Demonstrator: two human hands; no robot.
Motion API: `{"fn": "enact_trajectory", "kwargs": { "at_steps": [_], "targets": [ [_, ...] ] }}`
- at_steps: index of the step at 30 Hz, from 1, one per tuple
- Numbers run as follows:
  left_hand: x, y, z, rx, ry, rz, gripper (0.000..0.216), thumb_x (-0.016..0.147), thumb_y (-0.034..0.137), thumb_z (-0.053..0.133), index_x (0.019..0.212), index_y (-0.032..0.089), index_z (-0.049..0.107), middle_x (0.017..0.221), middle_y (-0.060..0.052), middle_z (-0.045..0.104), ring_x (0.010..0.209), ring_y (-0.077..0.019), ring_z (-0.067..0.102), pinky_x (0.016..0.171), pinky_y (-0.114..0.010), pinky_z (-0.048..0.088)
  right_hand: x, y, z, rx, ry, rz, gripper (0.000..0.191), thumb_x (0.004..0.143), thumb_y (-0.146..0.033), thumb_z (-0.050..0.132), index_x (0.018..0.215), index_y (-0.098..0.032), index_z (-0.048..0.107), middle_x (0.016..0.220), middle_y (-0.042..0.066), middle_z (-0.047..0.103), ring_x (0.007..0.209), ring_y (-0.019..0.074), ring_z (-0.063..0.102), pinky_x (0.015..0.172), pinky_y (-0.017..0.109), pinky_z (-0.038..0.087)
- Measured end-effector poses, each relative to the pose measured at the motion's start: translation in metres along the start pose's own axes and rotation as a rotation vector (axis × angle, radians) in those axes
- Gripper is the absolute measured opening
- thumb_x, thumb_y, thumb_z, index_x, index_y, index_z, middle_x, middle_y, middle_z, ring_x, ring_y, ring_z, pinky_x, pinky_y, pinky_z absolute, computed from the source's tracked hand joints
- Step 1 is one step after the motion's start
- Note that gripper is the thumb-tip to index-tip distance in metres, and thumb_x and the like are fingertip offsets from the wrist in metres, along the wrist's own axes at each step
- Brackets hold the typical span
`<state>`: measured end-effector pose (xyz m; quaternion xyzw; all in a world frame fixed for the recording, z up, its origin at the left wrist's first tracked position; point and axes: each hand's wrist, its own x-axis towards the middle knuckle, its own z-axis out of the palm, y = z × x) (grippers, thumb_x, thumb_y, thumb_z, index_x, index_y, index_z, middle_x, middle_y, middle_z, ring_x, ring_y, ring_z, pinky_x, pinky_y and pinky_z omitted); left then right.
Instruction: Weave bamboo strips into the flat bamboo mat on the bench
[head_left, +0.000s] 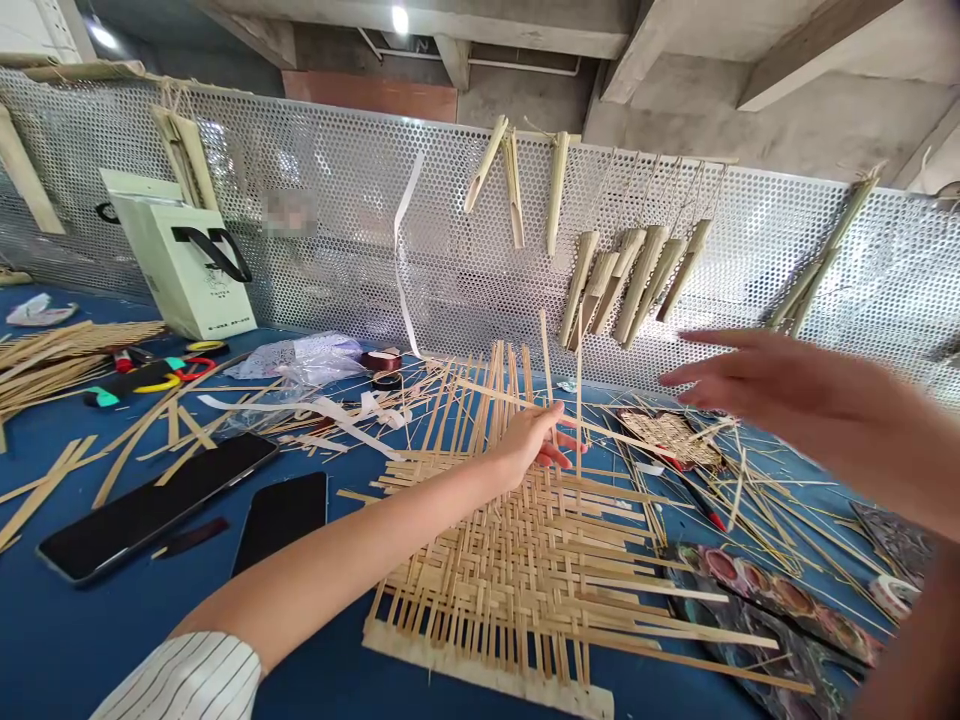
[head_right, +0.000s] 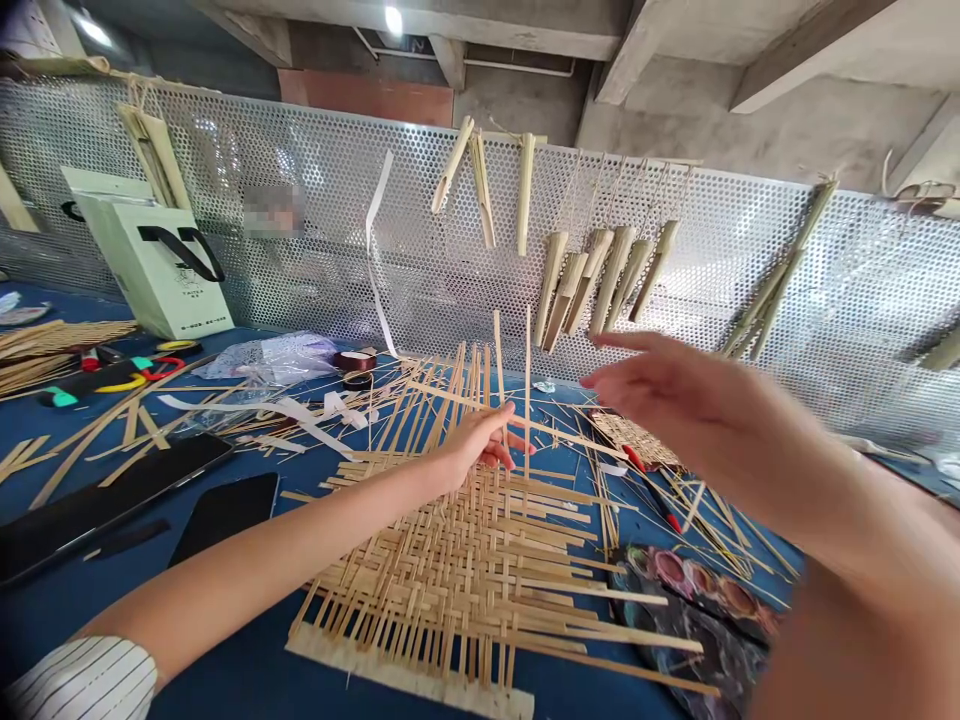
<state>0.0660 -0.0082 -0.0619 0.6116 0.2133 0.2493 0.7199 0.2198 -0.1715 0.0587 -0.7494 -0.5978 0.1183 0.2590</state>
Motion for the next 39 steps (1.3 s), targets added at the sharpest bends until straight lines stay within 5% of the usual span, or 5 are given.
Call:
{"fn": "enact_trajectory", "kwargs": {
  "at_steps": [6,16,21,30,39],
  "targets": [
    [-0.001,0.001,0.000,0.011,-0.011,0.005,0.047,0.080,0.053,0.041,0.095,0.013,0.058,0.079,-0.011,0.067,0.046,-0.0087,0.055,0.043,-0.021,0.034,0.050,0.003,0.037,-0.179,-0.425,0.058,0.069,0.071,-0.056,0.054,0.124,-0.012,0.044,0.126,0.016,0.047,0.111,0.0329,0.045,0.093,0.039,0.039],
    [-0.004,0.003,0.002,0.040,-0.026,0.033,0.042,0.081,0.050,0.040,0.085,0.015,0.062,0.079,-0.008,0.066,0.048,-0.0082,0.054,0.043,-0.021,0.030,0.083,0.020,0.070,0.090,-0.605,-0.167,0.023,0.078,-0.037,0.051,0.089,-0.020,0.061,0.084,0.005,0.063,0.080,0.0176,0.059,0.074,0.031,0.047],
    [-0.002,0.000,0.001,0.052,-0.033,0.066,0.031,0.080,0.042,0.048,0.085,0.015,0.061,0.084,-0.008,0.066,0.049,-0.0074,0.055,0.043,-0.020,0.029,0.082,0.018,0.068,0.123,-0.548,-0.195,0.023,0.081,-0.036,0.048,0.081,-0.018,0.063,0.072,0.003,0.062,0.060,0.0110,0.052,0.056,0.024,0.042],
    [-0.001,-0.003,0.001,0.199,-0.142,0.142,0.020,0.075,0.031,0.057,0.085,0.014,0.061,0.082,-0.007,0.064,0.048,-0.0080,0.057,0.041,-0.020,0.030,0.082,0.024,0.062,0.193,-0.563,-0.263,0.026,0.081,-0.035,0.048,0.097,-0.019,0.062,0.073,0.001,0.059,0.058,0.0090,0.046,0.055,0.023,0.038],
    [-0.005,-0.008,0.005,0.499,-0.003,0.313,0.018,0.078,0.032,0.050,0.081,0.015,0.056,0.077,-0.005,0.061,0.049,-0.0100,0.054,0.045,-0.025,0.041,0.077,0.000,0.074,0.391,-0.420,-0.223,0.024,0.075,-0.042,0.059,0.078,-0.018,0.061,0.075,0.002,0.059,0.068,0.0121,0.052,0.061,0.025,0.040]
  ]
}}
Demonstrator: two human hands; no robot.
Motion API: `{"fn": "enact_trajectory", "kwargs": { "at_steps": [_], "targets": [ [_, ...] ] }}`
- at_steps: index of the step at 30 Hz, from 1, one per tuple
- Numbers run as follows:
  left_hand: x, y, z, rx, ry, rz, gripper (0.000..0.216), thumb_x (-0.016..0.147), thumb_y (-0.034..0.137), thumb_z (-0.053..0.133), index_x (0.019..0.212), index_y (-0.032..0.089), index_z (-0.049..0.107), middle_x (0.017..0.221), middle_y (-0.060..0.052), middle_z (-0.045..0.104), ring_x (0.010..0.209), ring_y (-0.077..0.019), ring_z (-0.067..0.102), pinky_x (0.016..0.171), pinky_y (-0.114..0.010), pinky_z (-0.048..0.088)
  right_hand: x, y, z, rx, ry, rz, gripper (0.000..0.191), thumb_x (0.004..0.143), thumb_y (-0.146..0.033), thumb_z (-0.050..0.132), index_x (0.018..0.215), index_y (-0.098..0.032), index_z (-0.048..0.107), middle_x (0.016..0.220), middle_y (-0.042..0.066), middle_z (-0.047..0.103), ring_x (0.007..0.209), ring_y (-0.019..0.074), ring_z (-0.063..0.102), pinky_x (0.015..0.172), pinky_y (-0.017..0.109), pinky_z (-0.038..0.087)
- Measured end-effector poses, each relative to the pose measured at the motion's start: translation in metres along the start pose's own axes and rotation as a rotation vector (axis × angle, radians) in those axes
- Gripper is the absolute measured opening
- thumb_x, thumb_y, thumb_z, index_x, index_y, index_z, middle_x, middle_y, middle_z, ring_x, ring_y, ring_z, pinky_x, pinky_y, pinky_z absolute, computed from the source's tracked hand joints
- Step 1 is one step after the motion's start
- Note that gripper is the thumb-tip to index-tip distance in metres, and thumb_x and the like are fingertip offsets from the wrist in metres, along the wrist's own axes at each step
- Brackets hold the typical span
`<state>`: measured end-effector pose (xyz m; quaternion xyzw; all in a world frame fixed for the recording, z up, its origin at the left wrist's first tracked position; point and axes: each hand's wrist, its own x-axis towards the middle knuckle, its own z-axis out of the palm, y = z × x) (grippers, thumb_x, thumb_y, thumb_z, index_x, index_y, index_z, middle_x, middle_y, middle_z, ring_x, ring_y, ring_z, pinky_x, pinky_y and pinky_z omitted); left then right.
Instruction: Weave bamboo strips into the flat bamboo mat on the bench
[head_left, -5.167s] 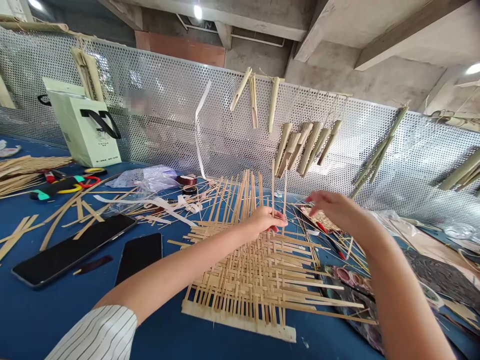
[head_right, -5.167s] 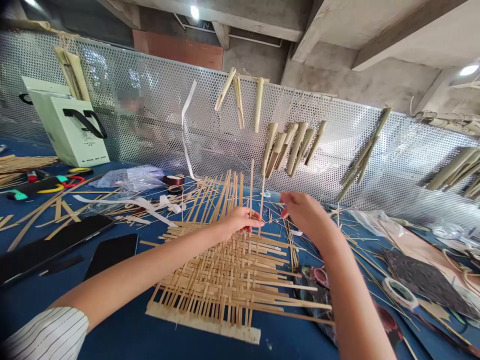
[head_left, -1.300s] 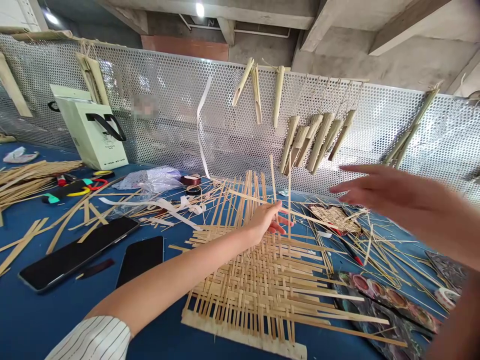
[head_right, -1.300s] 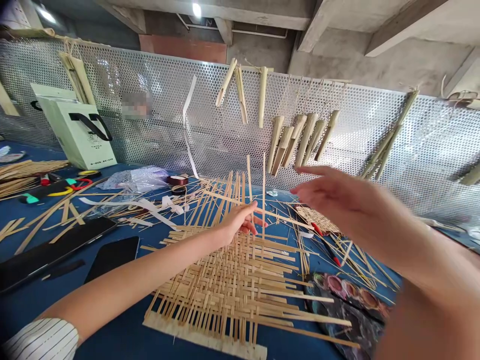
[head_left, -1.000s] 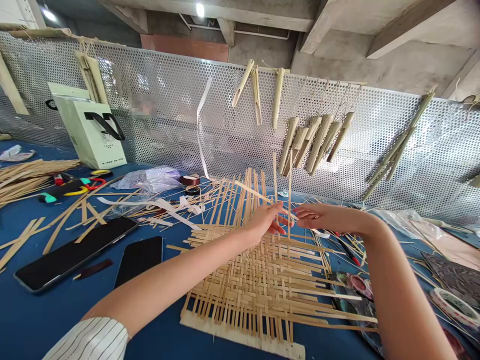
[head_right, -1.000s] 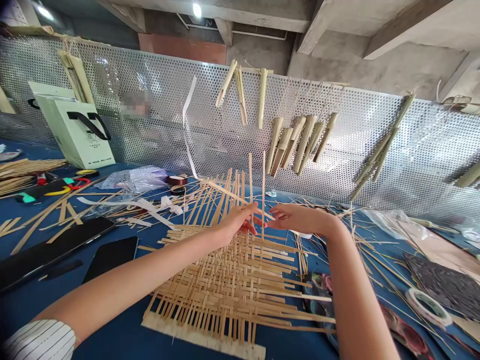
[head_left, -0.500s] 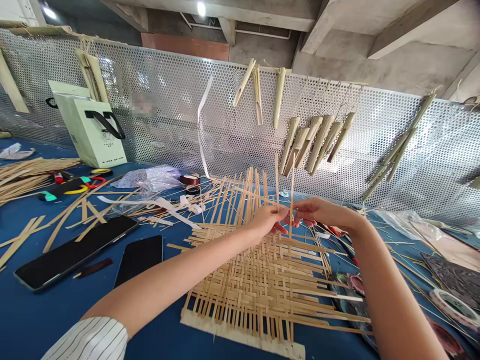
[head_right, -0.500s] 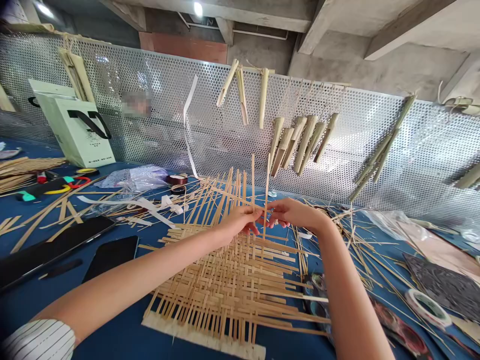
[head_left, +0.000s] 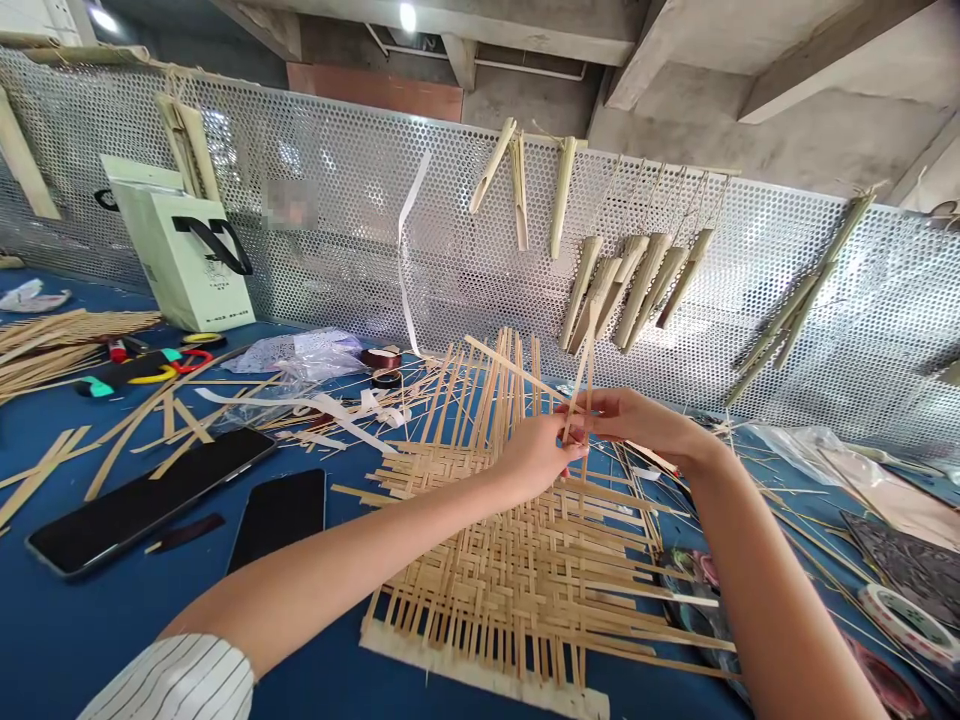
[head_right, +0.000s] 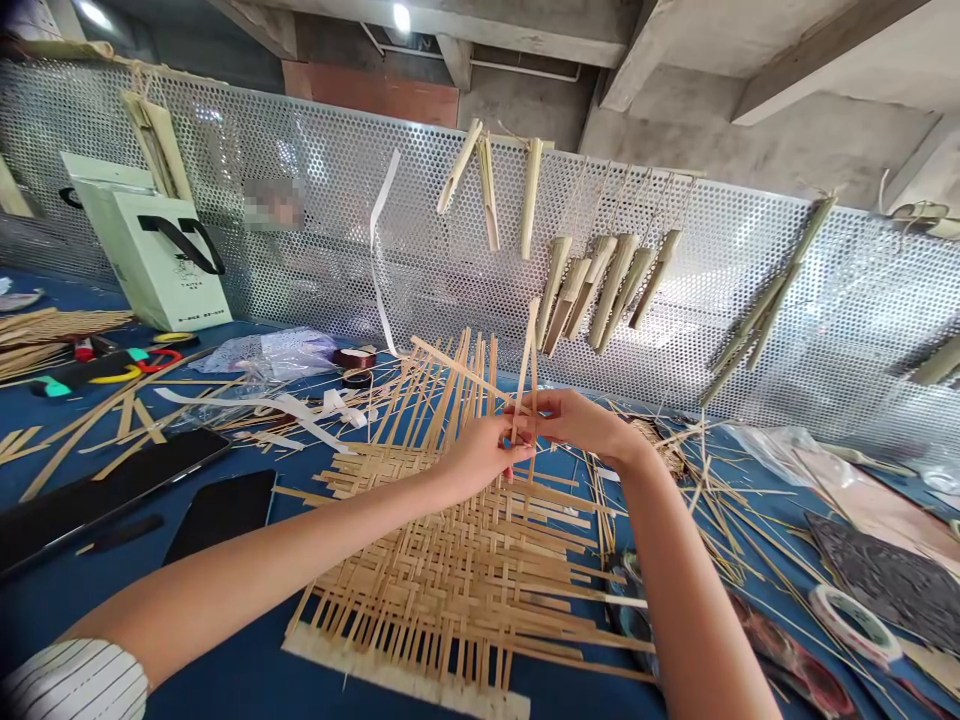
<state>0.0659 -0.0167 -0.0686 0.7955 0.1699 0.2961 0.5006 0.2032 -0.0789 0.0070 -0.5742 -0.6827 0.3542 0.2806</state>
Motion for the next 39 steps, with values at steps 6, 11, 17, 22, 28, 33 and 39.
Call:
{"fn": "enact_trajectory", "kwargs": {
  "at_steps": [6,11,17,22,28,33,39],
  "targets": [
    [-0.005,0.010,-0.001,0.277,0.166,0.035,0.020,0.073,0.032,0.057,0.084,0.016,0.057,0.083,-0.004,0.058,0.066,-0.0152,0.052,0.062,-0.031,0.043,0.008,0.001,0.005,0.049,0.135,-0.011,0.024,0.075,-0.041,0.060,0.072,-0.018,0.066,0.067,0.002,0.058,0.056,0.0088,0.045,0.050,0.024,0.033],
    [-0.011,0.018,0.001,0.381,0.221,0.012,0.027,0.067,0.020,0.061,0.093,0.016,0.055,0.103,-0.010,0.042,0.100,-0.0253,0.042,0.086,-0.039,0.037,0.008,0.003,0.003,0.103,0.167,0.030,0.023,0.072,-0.040,0.062,0.071,-0.018,0.066,0.066,0.000,0.055,0.049,0.0062,0.034,0.045,0.024,0.025],
    [-0.010,0.021,-0.003,0.409,0.324,-0.054,0.044,0.059,-0.004,0.049,0.101,0.009,0.044,0.112,-0.016,0.036,0.108,-0.0266,0.036,0.093,-0.038,0.032,0.006,0.000,0.004,0.161,0.204,0.083,0.023,0.067,-0.040,0.066,0.070,-0.017,0.066,0.072,0.001,0.055,0.051,0.0060,0.034,0.045,0.023,0.023],
    [0.011,0.004,-0.022,0.191,0.303,-0.155,0.030,0.072,0.006,0.049,0.101,0.013,0.044,0.111,-0.015,0.046,0.094,-0.0230,0.052,0.080,-0.036,0.043,0.007,0.001,0.006,0.167,0.193,0.084,0.025,0.065,-0.039,0.067,0.067,-0.015,0.064,0.067,0.001,0.053,0.049,0.0055,0.034,0.044,0.023,0.021],
    [0.023,-0.010,-0.031,-0.252,0.271,-0.218,0.021,0.078,0.004,0.043,0.095,0.015,0.044,0.118,-0.015,0.044,0.058,-0.0094,0.060,0.059,-0.030,0.051,0.010,0.005,0.008,0.156,0.198,0.085,0.030,0.071,-0.045,0.061,0.068,-0.015,0.062,0.062,-0.001,0.049,0.048,0.0057,0.033,0.045,0.023,0.022],
    [0.022,-0.009,-0.029,-0.380,0.282,-0.273,0.024,0.075,-0.001,0.040,0.094,0.013,0.044,0.111,-0.015,0.048,0.054,-0.0080,0.059,0.057,-0.027,0.051,0.010,0.001,0.010,0.164,0.204,0.117,0.033,0.072,-0.047,0.058,0.069,-0.015,0.062,0.066,0.000,0.052,0.049,0.0064,0.036,0.046,0.024,0.025],
    [0.022,-0.007,-0.030,-0.372,0.178,-0.310,0.016,0.075,0.001,0.042,0.069,0.012,0.052,0.068,-0.003,0.056,0.055,-0.0092,0.056,0.059,-0.025,0.047,0.012,0.005,0.010,0.181,0.178,0.097,0.031,0.072,-0.047,0.059,0.068,-0.016,0.062,0.067,0.001,0.054,0.049,0.0066,0.036,0.047,0.024,0.027]
  ]
}}
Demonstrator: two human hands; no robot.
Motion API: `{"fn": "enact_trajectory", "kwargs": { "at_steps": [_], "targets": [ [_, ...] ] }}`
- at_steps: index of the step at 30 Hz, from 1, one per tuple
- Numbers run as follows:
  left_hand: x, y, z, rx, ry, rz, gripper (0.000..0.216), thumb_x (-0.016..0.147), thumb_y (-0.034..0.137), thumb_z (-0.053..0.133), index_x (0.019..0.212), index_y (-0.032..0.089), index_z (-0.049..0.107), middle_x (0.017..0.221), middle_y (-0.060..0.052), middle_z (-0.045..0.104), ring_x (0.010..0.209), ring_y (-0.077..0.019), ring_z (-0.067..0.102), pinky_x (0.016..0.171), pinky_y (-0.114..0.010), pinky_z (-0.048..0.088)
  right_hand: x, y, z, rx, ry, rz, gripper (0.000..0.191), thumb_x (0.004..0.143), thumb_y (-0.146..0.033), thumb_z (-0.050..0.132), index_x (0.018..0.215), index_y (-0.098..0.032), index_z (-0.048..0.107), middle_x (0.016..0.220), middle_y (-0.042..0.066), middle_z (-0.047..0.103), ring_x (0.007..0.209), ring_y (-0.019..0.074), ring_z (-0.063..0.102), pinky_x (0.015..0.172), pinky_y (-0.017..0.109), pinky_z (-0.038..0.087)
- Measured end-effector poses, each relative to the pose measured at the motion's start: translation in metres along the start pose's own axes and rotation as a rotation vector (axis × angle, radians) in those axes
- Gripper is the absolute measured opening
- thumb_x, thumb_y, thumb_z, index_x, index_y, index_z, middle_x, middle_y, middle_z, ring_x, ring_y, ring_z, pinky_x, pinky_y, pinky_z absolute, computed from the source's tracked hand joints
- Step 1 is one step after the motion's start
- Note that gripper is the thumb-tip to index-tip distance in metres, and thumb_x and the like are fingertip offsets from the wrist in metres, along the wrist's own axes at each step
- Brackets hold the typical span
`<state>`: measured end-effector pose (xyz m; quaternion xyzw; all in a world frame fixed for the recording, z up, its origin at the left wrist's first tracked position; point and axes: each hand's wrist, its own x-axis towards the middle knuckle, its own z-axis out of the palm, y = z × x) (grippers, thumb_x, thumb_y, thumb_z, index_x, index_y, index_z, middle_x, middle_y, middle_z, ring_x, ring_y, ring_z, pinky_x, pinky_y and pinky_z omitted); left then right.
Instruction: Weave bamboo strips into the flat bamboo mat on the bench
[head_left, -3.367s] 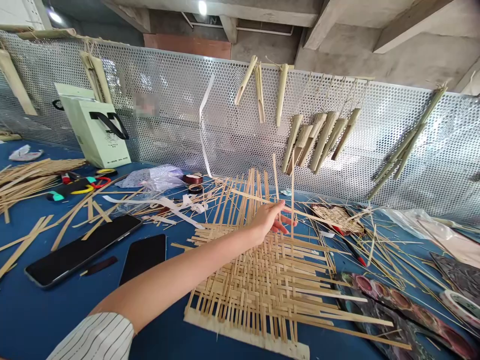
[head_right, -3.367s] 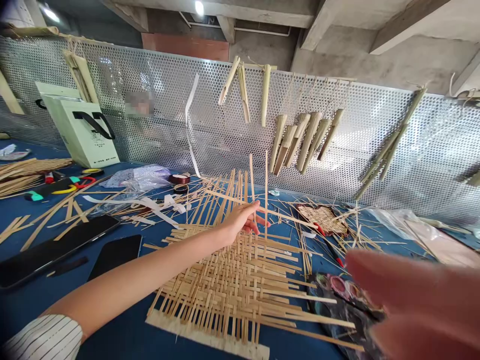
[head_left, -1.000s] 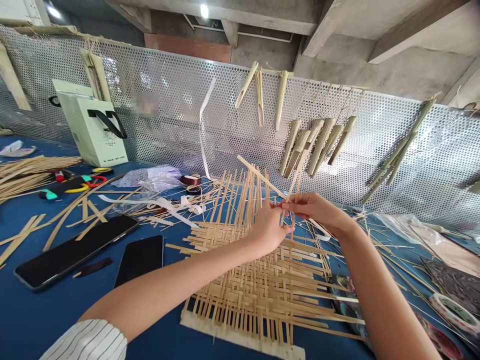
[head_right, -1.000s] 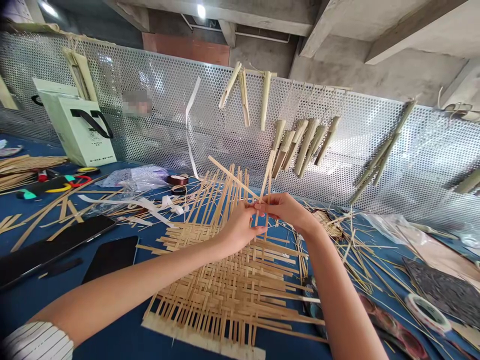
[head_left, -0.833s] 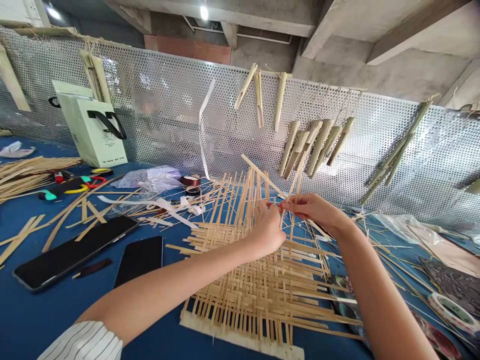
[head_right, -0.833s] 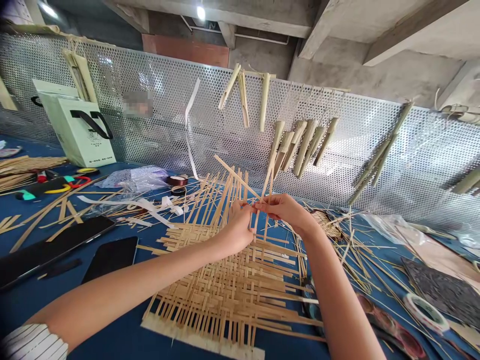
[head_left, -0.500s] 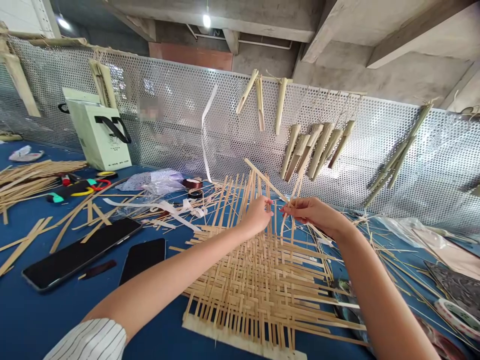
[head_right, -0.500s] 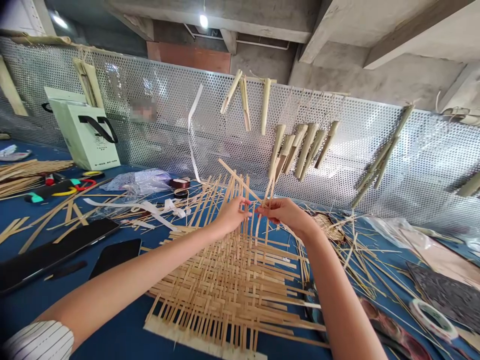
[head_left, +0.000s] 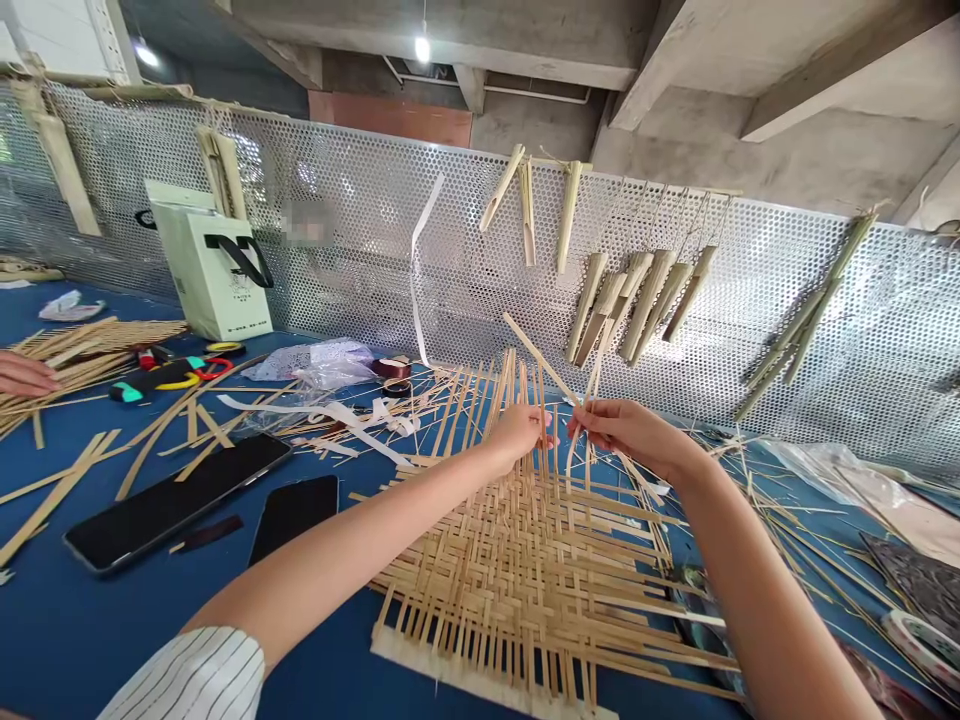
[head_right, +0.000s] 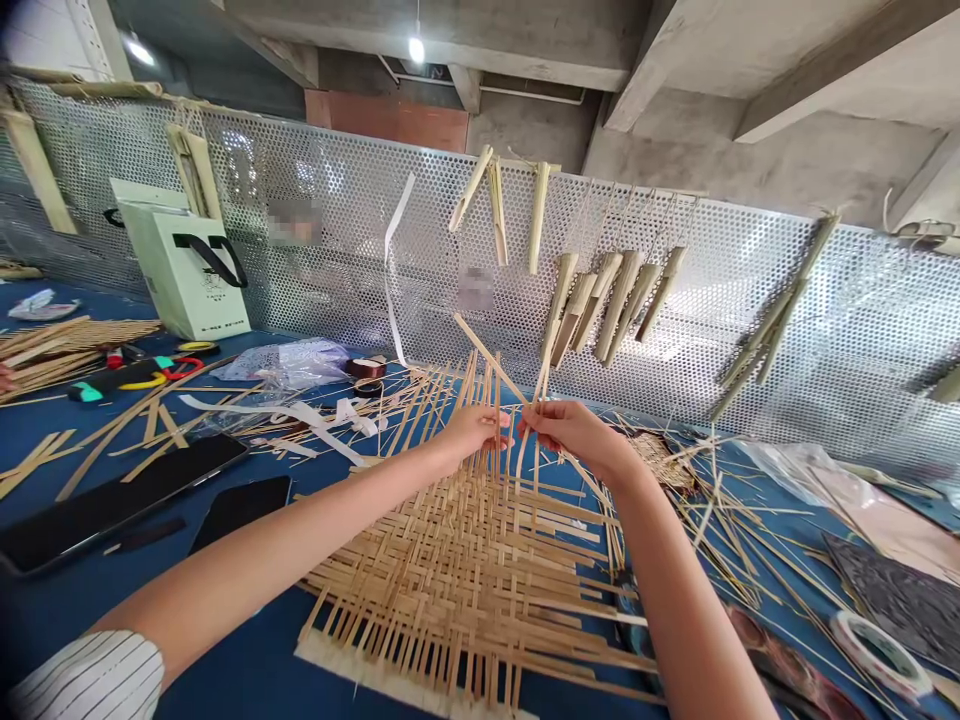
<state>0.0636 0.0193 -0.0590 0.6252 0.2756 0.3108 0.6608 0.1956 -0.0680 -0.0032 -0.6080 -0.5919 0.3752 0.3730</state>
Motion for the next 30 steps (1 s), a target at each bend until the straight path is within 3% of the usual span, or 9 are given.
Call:
{"fn": "enact_trajectory", "kwargs": {
  "at_steps": [7,13,18,23,30],
  "targets": [
    [0.001,-0.001,-0.003,0.014,-0.074,-0.014,0.024,0.069,-0.003,0.040,0.066,0.012,0.058,0.072,-0.004,0.061,0.060,-0.0097,0.056,0.064,-0.025,0.044,0.005,0.007,-0.001,0.042,0.027,0.022,0.029,0.070,-0.045,0.061,0.065,-0.017,0.063,0.067,0.003,0.057,0.052,0.0087,0.043,0.050,0.025,0.035],
    [-0.002,0.000,0.000,-0.088,0.001,-0.026,0.023,0.068,-0.004,0.042,0.066,0.013,0.059,0.070,-0.004,0.061,0.061,-0.0106,0.058,0.064,-0.025,0.046,0.009,0.015,-0.002,0.098,0.108,0.132,0.023,0.072,-0.039,0.061,0.062,-0.018,0.064,0.067,0.005,0.061,0.059,0.0122,0.053,0.061,0.027,0.044],
    [-0.006,0.004,0.002,-0.115,0.028,-0.038,0.028,0.065,-0.007,0.040,0.063,0.013,0.060,0.069,-0.003,0.063,0.062,-0.0101,0.057,0.070,-0.027,0.047,0.014,0.022,-0.004,0.037,0.123,0.130,0.029,0.072,-0.044,0.059,0.062,-0.017,0.063,0.070,0.007,0.063,0.049,0.0096,0.046,0.047,0.026,0.038],
    [-0.009,0.006,0.001,-0.107,0.029,-0.029,0.030,0.065,-0.006,0.039,0.063,0.014,0.061,0.061,-0.001,0.061,0.060,-0.0101,0.056,0.065,-0.024,0.047,0.013,0.020,-0.002,-0.044,0.062,0.089,0.028,0.073,-0.043,0.058,0.071,-0.017,0.065,0.067,0.004,0.063,0.042,0.0069,0.034,0.041,0.024,0.027],
    [-0.009,0.005,0.001,-0.085,0.009,0.009,0.034,0.064,-0.006,0.036,0.064,0.015,0.064,0.067,-0.003,0.064,0.059,-0.0104,0.056,0.061,-0.023,0.046,0.006,0.017,-0.006,-0.176,-0.126,-0.026,0.025,0.077,-0.032,0.050,0.088,-0.017,0.067,0.066,0.002,0.059,0.049,0.0088,0.038,0.049,0.023,0.031]
  ]
}}
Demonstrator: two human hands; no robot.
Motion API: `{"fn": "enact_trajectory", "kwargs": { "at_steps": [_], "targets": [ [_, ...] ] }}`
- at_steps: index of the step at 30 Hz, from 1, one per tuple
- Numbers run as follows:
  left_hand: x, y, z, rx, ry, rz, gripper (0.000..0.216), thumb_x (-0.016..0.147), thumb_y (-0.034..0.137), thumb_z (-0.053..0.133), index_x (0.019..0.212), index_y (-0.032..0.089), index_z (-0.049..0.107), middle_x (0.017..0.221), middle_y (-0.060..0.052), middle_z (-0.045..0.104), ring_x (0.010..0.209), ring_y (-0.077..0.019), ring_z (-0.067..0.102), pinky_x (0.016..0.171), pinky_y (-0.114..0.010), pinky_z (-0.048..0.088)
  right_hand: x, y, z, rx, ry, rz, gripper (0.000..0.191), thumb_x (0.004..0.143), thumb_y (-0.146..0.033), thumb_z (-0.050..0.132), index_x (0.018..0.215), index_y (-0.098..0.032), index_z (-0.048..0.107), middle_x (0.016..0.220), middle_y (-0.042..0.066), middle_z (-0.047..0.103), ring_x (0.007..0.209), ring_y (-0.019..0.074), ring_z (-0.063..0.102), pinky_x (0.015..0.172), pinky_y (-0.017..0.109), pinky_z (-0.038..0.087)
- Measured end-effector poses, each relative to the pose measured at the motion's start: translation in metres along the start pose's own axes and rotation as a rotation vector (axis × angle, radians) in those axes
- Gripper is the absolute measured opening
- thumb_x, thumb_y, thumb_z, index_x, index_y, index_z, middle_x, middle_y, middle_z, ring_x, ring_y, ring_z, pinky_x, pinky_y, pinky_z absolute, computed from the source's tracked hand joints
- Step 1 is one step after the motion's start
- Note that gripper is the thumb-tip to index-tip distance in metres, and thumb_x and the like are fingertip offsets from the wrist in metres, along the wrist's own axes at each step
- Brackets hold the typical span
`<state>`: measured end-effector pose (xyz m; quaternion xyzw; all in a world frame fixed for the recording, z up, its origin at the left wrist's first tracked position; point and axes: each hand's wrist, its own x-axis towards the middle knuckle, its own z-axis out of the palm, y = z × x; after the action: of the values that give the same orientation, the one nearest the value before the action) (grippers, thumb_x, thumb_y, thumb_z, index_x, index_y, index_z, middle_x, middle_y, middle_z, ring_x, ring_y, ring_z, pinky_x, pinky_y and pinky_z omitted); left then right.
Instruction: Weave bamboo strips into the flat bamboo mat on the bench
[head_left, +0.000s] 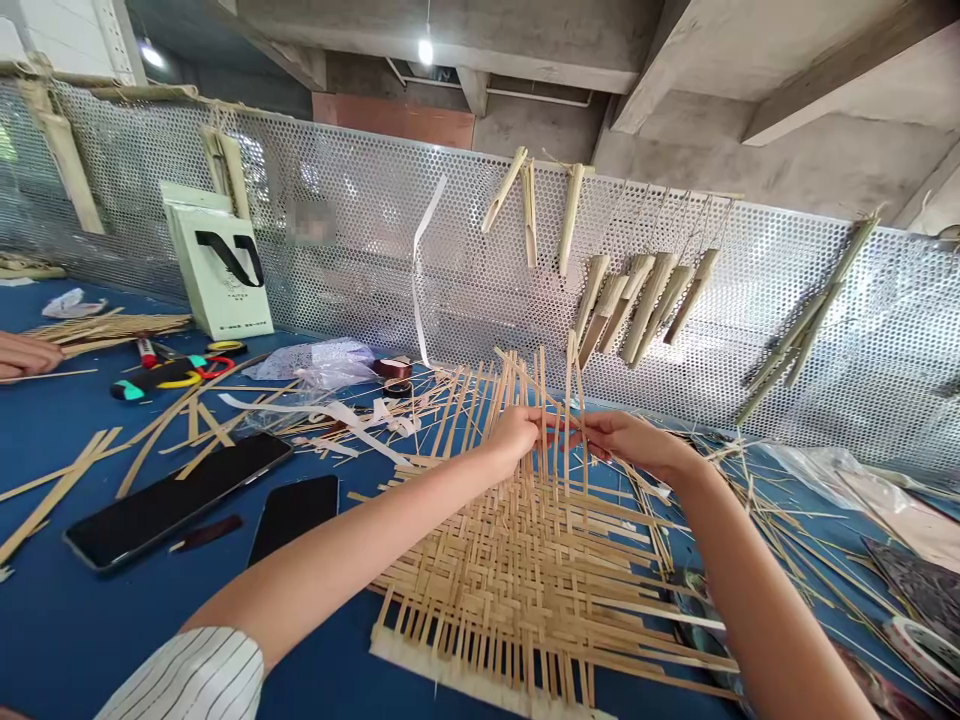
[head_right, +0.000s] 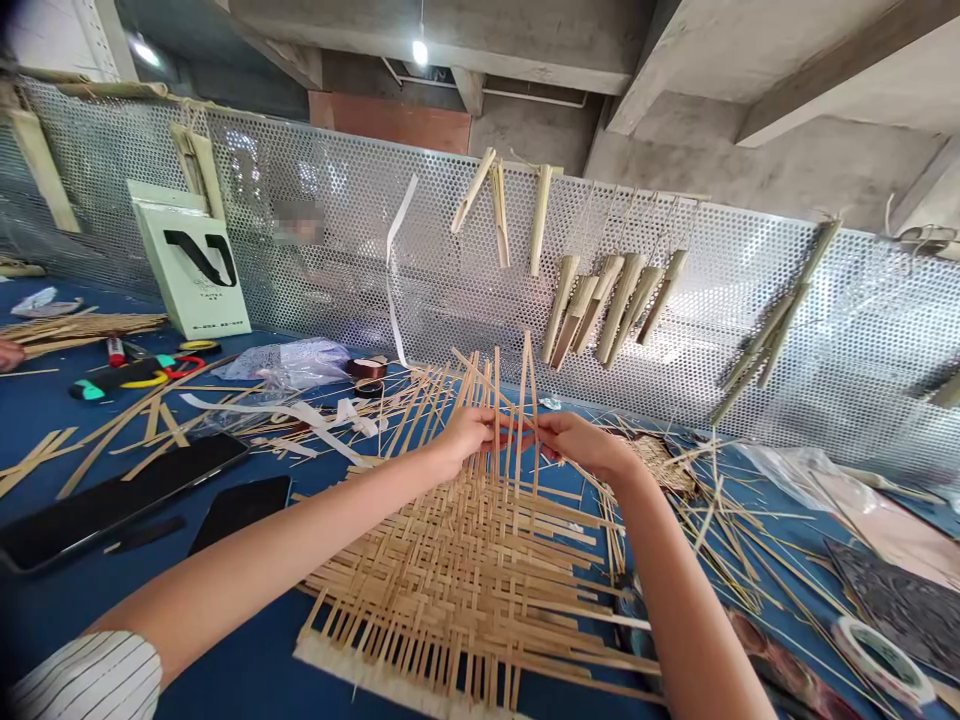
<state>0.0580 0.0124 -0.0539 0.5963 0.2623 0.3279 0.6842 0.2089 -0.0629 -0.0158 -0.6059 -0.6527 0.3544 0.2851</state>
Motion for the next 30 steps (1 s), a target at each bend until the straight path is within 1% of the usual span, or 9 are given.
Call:
{"fn": "enact_trajectory", "kwargs": {
  "at_steps": [2,5,10,12,15,19,24,27,30],
  "targets": [
    [0.000,0.000,0.000,0.002,0.003,-0.005,0.034,0.063,-0.006,0.036,0.062,0.015,0.063,0.066,-0.003,0.064,0.059,-0.0108,0.057,0.061,-0.023,0.047,-0.001,0.002,-0.002,-0.005,-0.036,-0.020,0.027,0.077,-0.028,0.047,0.093,-0.018,0.066,0.070,0.003,0.061,0.051,0.0092,0.040,0.050,0.023,0.032],
    [0.000,0.000,0.000,-0.004,0.000,-0.011,0.035,0.063,-0.007,0.037,0.062,0.016,0.063,0.065,-0.003,0.064,0.062,-0.0117,0.058,0.061,-0.024,0.048,0.000,0.008,-0.005,0.030,-0.043,-0.015,0.032,0.073,-0.022,0.047,0.100,-0.018,0.064,0.081,0.004,0.064,0.053,0.0096,0.043,0.051,0.023,0.034],
    [0.003,-0.002,0.000,-0.019,0.000,-0.015,0.034,0.064,-0.007,0.038,0.063,0.016,0.063,0.062,-0.002,0.063,0.065,-0.0120,0.060,0.063,-0.024,0.048,0.005,0.015,-0.007,0.083,0.029,0.049,0.036,0.060,-0.012,0.049,0.094,-0.016,0.061,0.073,0.003,0.066,0.050,0.0097,0.048,0.049,0.023,0.037],
    [0.004,-0.002,-0.001,-0.021,-0.002,-0.012,0.033,0.066,-0.007,0.039,0.063,0.015,0.063,0.062,-0.002,0.063,0.064,-0.0118,0.060,0.065,-0.026,0.049,0.006,0.014,-0.007,0.085,0.044,0.058,0.036,0.057,-0.010,0.048,0.091,-0.015,0.061,0.071,0.003,0.067,0.051,0.0104,0.050,0.049,0.023,0.038],
    [0.003,-0.001,-0.001,-0.026,-0.012,-0.002,0.029,0.068,-0.005,0.041,0.063,0.014,0.063,0.067,-0.003,0.064,0.064,-0.0116,0.060,0.067,-0.027,0.050,0.007,0.012,-0.006,0.061,0.084,0.040,0.032,0.058,-0.011,0.050,0.087,-0.014,0.063,0.070,0.004,0.066,0.053,0.0112,0.052,0.050,0.023,0.040],
    [0.000,0.002,0.001,-0.067,0.008,-0.019,0.025,0.070,-0.004,0.043,0.064,0.013,0.062,0.069,-0.004,0.064,0.062,-0.0108,0.061,0.069,-0.028,0.050,0.007,0.011,-0.006,0.018,0.142,0.008,0.026,0.061,-0.014,0.053,0.084,-0.013,0.066,0.067,0.004,0.065,0.056,0.0124,0.052,0.052,0.025,0.041],
    [-0.002,0.002,0.003,-0.076,0.015,0.041,0.023,0.070,-0.003,0.044,0.064,0.012,0.060,0.077,-0.006,0.064,0.064,-0.0106,0.060,0.072,-0.029,0.051,0.006,0.012,-0.006,0.021,0.174,0.012,0.023,0.066,-0.020,0.054,0.084,-0.014,0.067,0.065,0.004,0.063,0.056,0.0129,0.051,0.053,0.026,0.041],
    [-0.003,0.003,0.003,-0.092,0.016,0.065,0.022,0.068,-0.005,0.044,0.071,0.012,0.058,0.077,-0.006,0.062,0.066,-0.0115,0.061,0.072,-0.032,0.051,0.006,0.012,-0.007,0.042,0.194,0.022,0.024,0.066,-0.022,0.054,0.085,-0.014,0.067,0.064,0.004,0.063,0.055,0.0131,0.050,0.054,0.027,0.042],
    [-0.004,0.008,0.003,-0.152,0.043,0.065,0.024,0.066,-0.005,0.047,0.078,0.014,0.055,0.076,-0.004,0.061,0.067,-0.0126,0.061,0.071,-0.032,0.052,0.006,0.013,-0.008,0.033,0.179,0.005,0.025,0.067,-0.024,0.054,0.085,-0.014,0.067,0.065,0.005,0.063,0.058,0.0136,0.051,0.055,0.027,0.042]
  ]
}}
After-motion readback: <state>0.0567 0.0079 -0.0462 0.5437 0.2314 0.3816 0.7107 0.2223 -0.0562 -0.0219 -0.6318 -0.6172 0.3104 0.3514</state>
